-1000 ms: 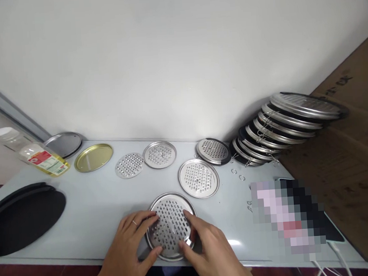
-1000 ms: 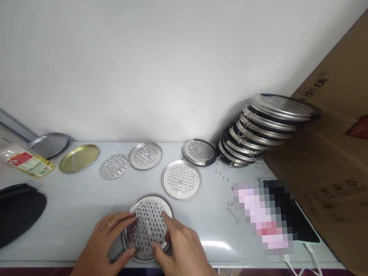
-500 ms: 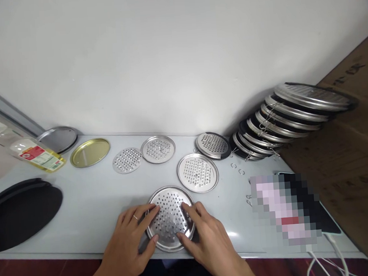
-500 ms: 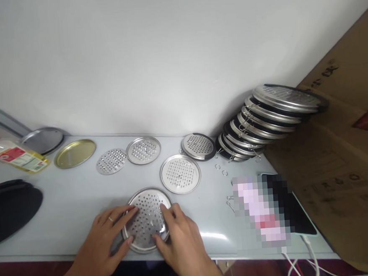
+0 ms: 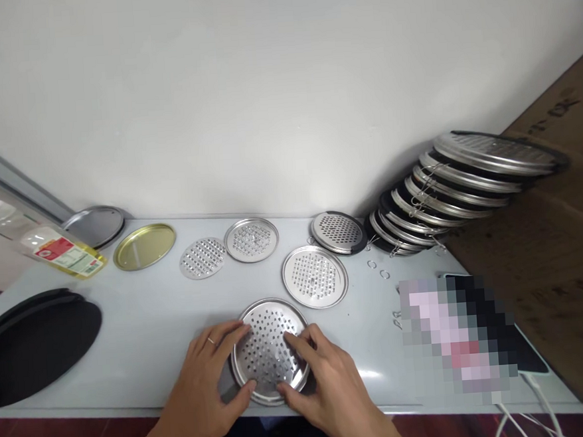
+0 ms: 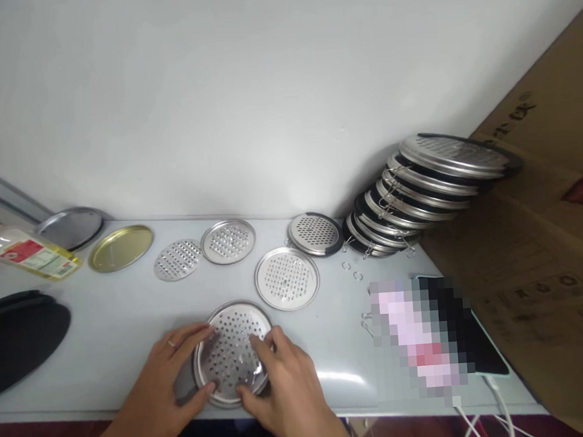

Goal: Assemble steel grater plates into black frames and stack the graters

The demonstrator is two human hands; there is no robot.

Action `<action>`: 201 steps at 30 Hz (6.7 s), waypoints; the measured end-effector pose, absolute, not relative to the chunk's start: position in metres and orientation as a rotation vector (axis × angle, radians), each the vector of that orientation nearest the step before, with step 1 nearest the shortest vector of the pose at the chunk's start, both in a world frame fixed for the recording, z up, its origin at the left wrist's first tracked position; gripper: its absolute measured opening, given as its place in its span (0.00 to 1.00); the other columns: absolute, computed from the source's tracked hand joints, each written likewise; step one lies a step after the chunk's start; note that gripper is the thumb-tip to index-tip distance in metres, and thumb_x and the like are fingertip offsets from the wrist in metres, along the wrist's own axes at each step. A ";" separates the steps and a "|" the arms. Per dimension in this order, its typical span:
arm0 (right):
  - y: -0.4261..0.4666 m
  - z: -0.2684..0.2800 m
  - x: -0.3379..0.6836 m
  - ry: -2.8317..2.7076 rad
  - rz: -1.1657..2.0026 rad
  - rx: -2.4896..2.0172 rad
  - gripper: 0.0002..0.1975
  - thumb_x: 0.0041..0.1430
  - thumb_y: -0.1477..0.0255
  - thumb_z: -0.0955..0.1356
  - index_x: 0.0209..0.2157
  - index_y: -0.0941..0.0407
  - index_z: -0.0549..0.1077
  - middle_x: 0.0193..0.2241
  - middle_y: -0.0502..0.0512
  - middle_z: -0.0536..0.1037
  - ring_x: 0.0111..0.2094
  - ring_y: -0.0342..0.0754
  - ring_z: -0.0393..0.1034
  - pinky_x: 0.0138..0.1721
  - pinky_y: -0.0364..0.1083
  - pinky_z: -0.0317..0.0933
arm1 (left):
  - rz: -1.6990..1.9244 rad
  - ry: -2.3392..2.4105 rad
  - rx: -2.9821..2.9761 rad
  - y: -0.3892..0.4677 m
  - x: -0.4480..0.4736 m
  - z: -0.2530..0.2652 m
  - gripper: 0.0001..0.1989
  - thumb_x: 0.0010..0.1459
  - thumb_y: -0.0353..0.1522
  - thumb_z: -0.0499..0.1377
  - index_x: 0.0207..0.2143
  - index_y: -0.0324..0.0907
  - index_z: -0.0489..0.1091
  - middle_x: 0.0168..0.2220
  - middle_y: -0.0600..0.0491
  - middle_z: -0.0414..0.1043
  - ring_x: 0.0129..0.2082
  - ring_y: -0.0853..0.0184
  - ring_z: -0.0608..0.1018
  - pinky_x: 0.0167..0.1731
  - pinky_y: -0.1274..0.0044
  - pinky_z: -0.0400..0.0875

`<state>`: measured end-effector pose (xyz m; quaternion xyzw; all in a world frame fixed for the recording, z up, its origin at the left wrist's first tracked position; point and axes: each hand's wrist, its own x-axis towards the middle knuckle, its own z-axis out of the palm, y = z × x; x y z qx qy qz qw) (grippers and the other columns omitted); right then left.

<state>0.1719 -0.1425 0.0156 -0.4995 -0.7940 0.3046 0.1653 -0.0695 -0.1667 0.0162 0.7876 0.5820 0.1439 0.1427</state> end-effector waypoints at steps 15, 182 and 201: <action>-0.139 0.004 0.170 -2.151 0.834 -1.405 0.33 0.42 0.68 0.75 0.53 0.55 0.72 0.42 0.57 0.72 0.38 0.54 0.73 0.38 0.50 0.70 | 0.082 1.728 2.366 -0.134 -0.060 0.036 0.45 0.37 0.40 0.71 0.60 0.49 0.63 0.60 0.47 0.67 0.57 0.49 0.69 0.54 0.59 0.62; -0.154 -0.003 0.211 -2.337 0.625 -1.024 0.37 0.47 0.52 0.76 0.54 0.55 0.68 0.56 0.60 0.71 0.56 0.61 0.62 0.54 0.58 0.60 | 0.403 1.496 2.531 -0.127 -0.035 0.035 0.20 0.61 0.34 0.57 0.56 0.49 0.66 0.53 0.49 0.69 0.52 0.56 0.69 0.51 0.63 0.63; -0.153 0.001 0.206 -2.237 0.578 -1.091 0.27 0.50 0.58 0.75 0.49 0.56 0.73 0.52 0.55 0.77 0.52 0.59 0.66 0.53 0.55 0.63 | 0.359 1.311 2.485 -0.099 -0.019 0.025 0.21 0.54 0.38 0.62 0.51 0.47 0.67 0.56 0.45 0.64 0.55 0.51 0.66 0.53 0.57 0.59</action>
